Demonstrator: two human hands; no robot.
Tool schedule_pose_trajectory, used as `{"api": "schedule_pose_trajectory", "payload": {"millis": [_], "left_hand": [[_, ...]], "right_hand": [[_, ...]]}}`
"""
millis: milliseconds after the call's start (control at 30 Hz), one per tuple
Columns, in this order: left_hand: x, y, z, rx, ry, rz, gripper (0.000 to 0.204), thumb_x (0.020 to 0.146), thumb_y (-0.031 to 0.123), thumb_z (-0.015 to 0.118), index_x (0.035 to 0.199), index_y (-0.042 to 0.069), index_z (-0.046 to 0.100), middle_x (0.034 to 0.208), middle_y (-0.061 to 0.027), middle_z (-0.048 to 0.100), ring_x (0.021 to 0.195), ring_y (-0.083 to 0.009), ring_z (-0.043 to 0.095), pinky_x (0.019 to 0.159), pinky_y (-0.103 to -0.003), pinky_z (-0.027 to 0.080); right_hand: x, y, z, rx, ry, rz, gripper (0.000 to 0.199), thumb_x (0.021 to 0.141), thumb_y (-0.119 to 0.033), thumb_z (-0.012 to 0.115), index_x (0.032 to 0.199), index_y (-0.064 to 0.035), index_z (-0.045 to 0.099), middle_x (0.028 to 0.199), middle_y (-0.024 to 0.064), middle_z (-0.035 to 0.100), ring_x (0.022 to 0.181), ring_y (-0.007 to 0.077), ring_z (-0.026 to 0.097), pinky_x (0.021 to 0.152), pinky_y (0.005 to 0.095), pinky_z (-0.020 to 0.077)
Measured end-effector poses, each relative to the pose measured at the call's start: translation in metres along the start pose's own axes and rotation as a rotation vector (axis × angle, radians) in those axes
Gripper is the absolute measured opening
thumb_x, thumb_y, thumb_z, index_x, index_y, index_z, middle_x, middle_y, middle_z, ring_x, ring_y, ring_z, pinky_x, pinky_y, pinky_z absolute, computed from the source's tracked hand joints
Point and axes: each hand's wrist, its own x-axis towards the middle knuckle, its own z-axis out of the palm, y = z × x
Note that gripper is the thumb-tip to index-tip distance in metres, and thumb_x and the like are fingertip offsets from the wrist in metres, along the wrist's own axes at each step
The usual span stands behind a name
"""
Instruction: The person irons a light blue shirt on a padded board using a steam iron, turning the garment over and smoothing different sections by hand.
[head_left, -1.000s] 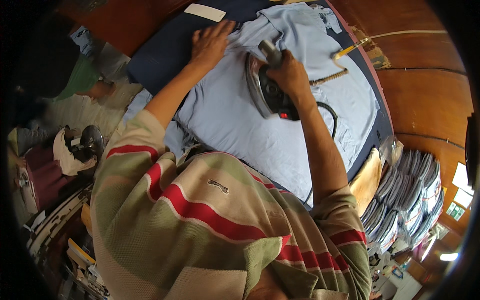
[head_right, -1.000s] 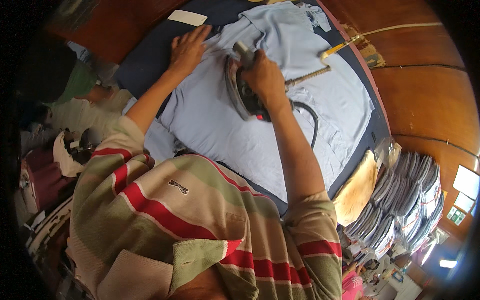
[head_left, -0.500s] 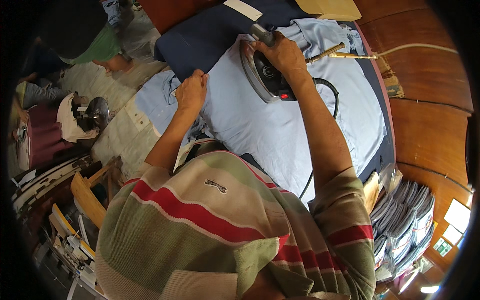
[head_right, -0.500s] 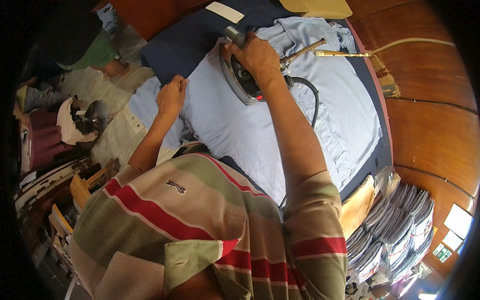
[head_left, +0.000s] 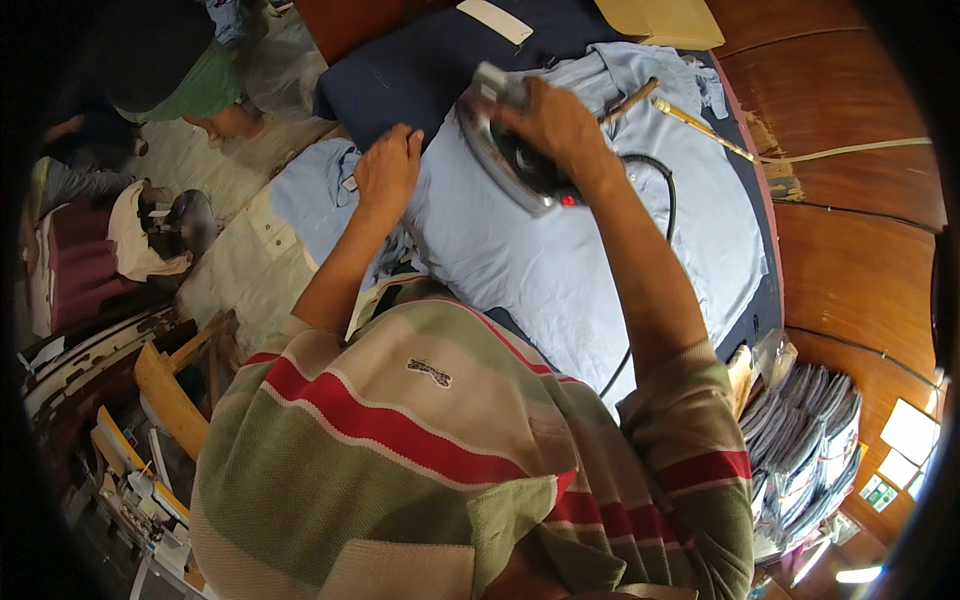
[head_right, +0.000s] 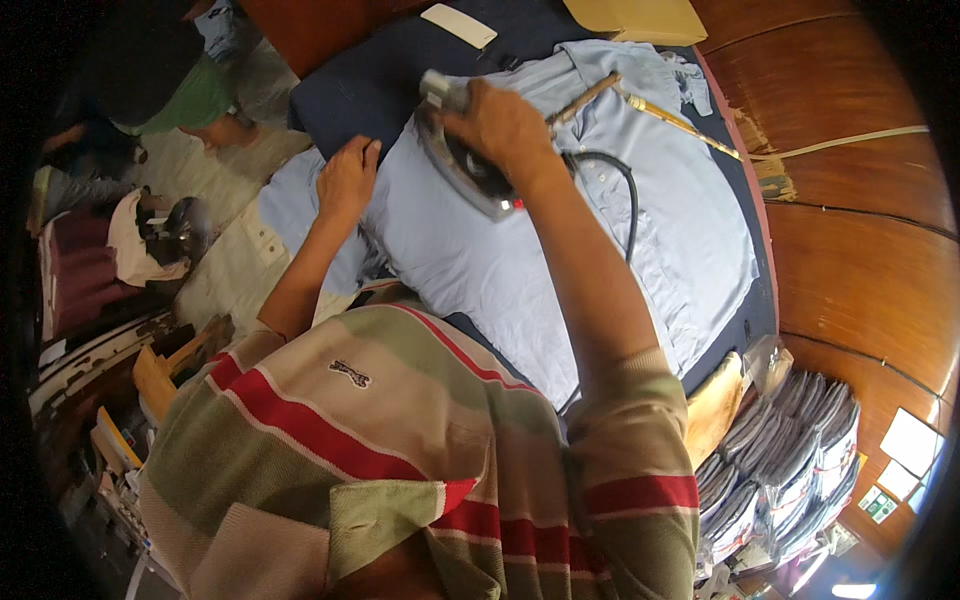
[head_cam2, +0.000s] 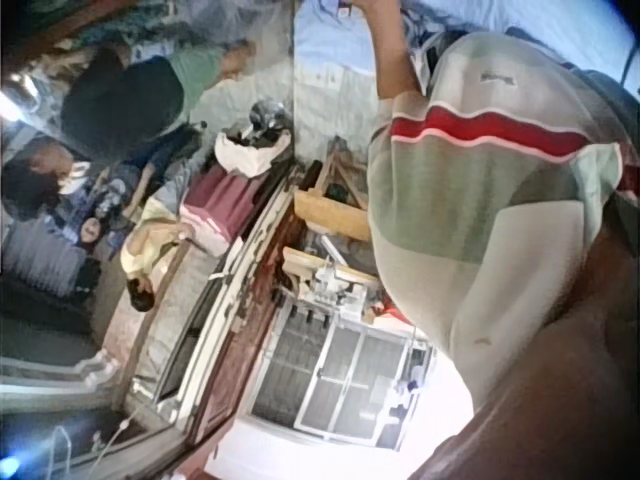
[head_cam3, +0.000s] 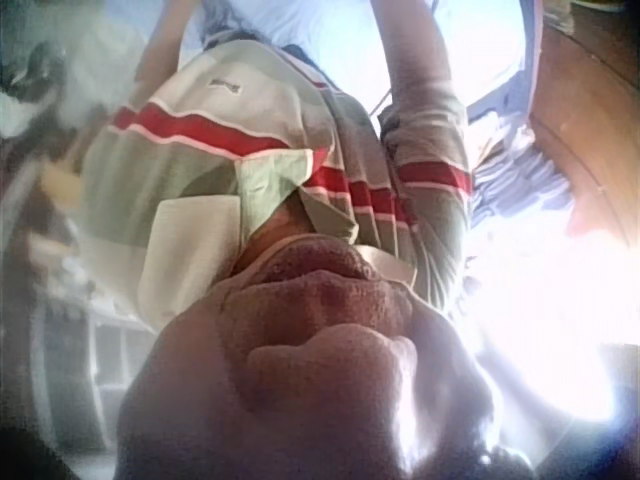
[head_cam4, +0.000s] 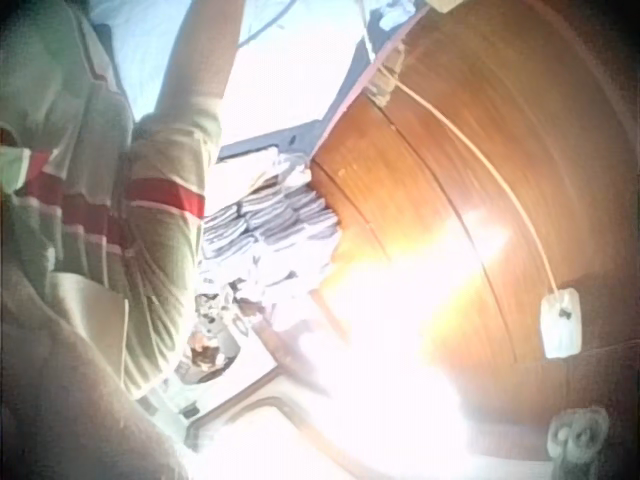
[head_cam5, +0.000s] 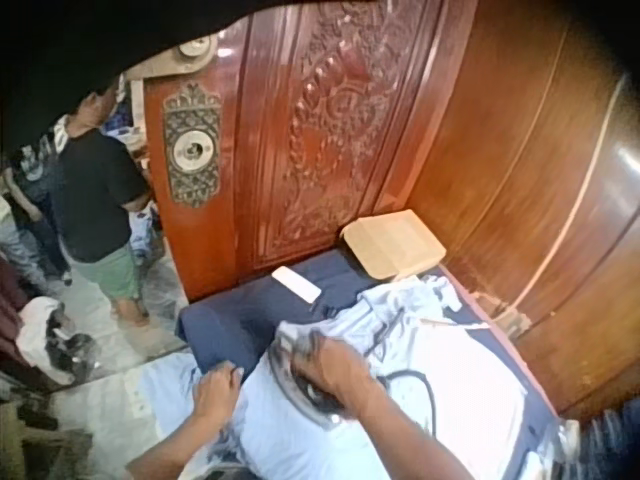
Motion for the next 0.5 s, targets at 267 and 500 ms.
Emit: {"api": "schedule_pose_trajectory", "payload": {"millis": [267, 500], "left_hand": [[0.107, 0.056, 0.052, 0.065, -0.241, 0.176, 0.030, 0.089, 0.033, 0.043, 0.097, 0.008, 0.057, 0.104, -0.0156, 0.059, 0.099, -0.0308, 0.056, 0.083, -0.041, 0.044], [0.119, 0.046, 0.057, 0.180, -0.231, 0.216, 0.033, 0.088, 0.038, 0.044, 0.101, 0.009, 0.055, 0.095, -0.0150, 0.063, 0.092, -0.0322, 0.059, 0.077, -0.042, 0.046]], "right_hand": [[-0.085, 0.011, -0.012, 0.094, -0.105, 0.216, 0.046, 0.067, -0.038, 0.069, 0.096, -0.0044, 0.057, 0.078, 0.0209, 0.063, 0.078, 0.0376, 0.062, 0.067, 0.0441, 0.0485], [-0.039, 0.015, -0.008, 0.077, 0.116, 0.297, 0.055, 0.071, -0.049, 0.063, 0.096, -0.0001, 0.059, 0.079, 0.0231, 0.063, 0.080, 0.0376, 0.062, 0.069, 0.0432, 0.0484]]}}
